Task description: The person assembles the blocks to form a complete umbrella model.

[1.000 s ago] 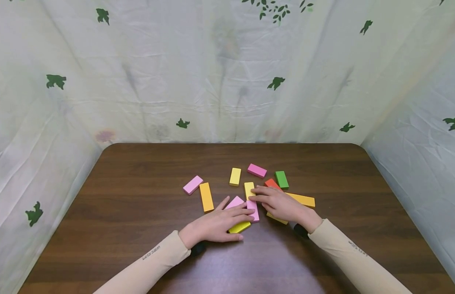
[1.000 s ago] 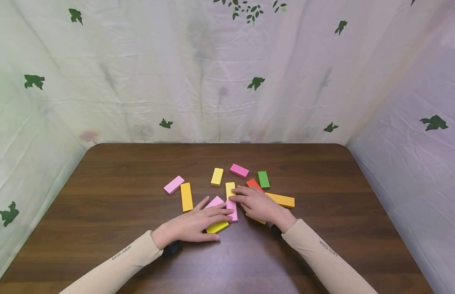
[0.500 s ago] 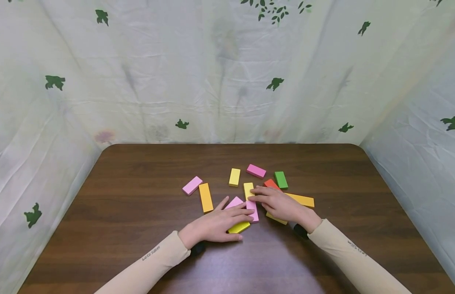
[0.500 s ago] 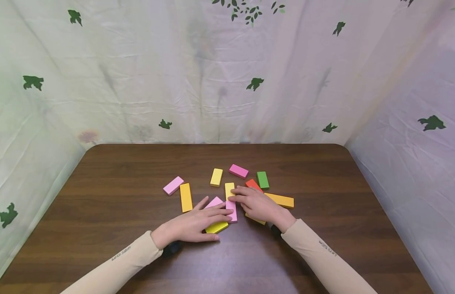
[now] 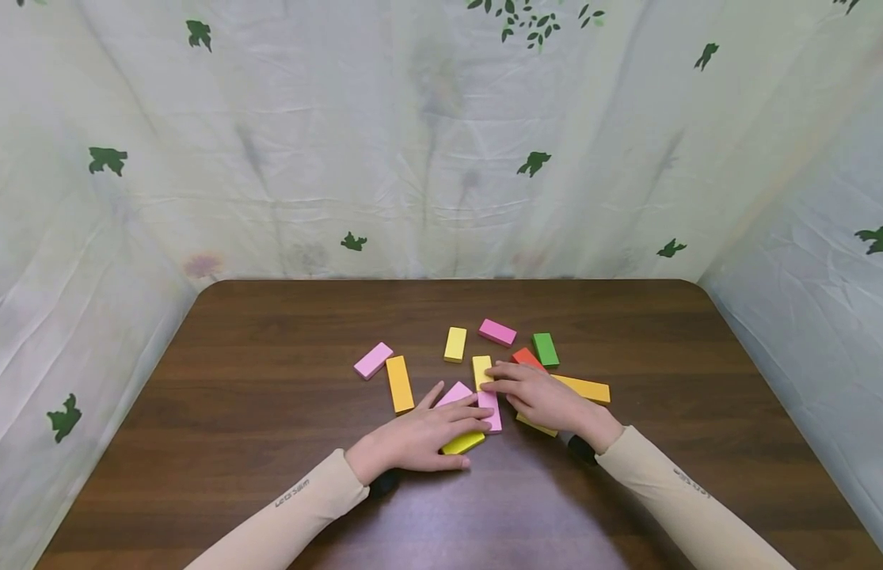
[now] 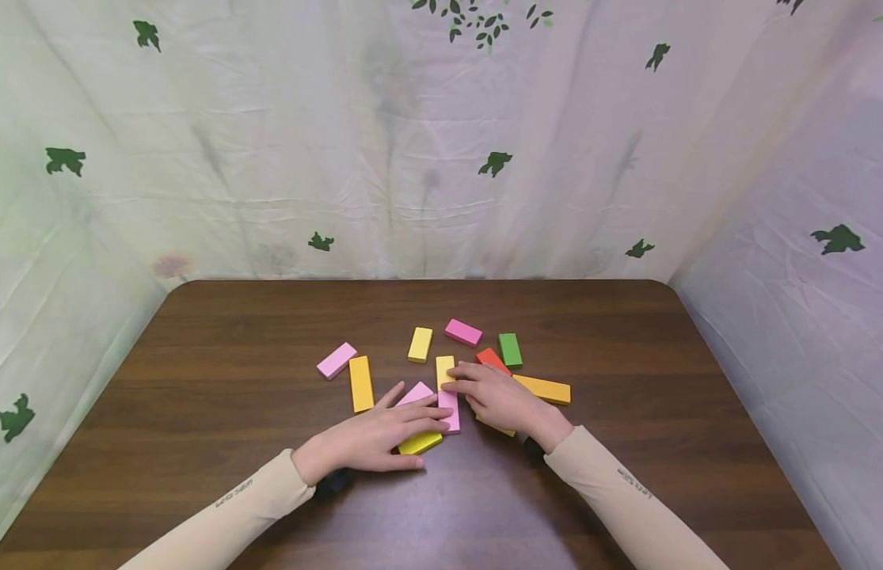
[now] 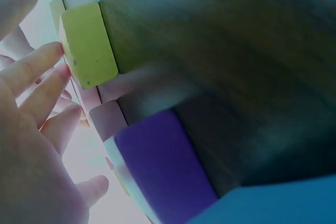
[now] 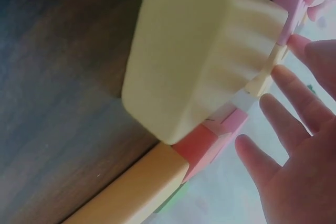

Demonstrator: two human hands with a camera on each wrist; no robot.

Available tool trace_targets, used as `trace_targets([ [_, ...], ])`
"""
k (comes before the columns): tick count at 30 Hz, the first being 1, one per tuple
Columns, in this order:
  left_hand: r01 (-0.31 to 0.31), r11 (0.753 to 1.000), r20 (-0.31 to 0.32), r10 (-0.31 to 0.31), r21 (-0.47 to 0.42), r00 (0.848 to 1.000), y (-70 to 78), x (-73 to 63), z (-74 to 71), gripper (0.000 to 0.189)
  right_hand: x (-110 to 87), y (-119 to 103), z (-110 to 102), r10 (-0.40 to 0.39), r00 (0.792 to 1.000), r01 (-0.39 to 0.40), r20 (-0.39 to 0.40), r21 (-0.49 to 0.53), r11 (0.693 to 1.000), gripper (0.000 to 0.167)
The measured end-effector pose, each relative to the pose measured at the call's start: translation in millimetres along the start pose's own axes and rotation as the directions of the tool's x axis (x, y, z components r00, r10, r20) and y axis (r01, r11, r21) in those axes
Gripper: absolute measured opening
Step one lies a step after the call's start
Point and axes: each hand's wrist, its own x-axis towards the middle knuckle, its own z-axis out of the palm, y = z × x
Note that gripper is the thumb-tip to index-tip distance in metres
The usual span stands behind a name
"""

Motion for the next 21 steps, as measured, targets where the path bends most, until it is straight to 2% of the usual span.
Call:
trace_targets([
  [14, -0.005, 1.000, -0.012, 0.005, -0.022, 1.000, -2.2, 0.7, -2.1, 0.055, -0.1, 2.1, 0.2, -0.013, 1.000, 0.013, -0.006, -0.001, 1.000, 0.036],
  [18, 0.021, 0.999, -0.028, -0.022, -0.045, 0.999, -5.3, 5.6, -3.5, 0.060, -0.1, 7.1, -2.2, 0.007, 1.000, -0.006, -0.027, 0.020, 1.000, 0.037],
  [21, 0.046, 0.999, -0.040, -0.047, -0.016, 0.998, -6.8, 11.4, -5.5, 0.060, 0.9, 12.2, -5.0, 0.031, 0.998, -0.029, -0.050, 0.024, 0.999, 0.039],
])
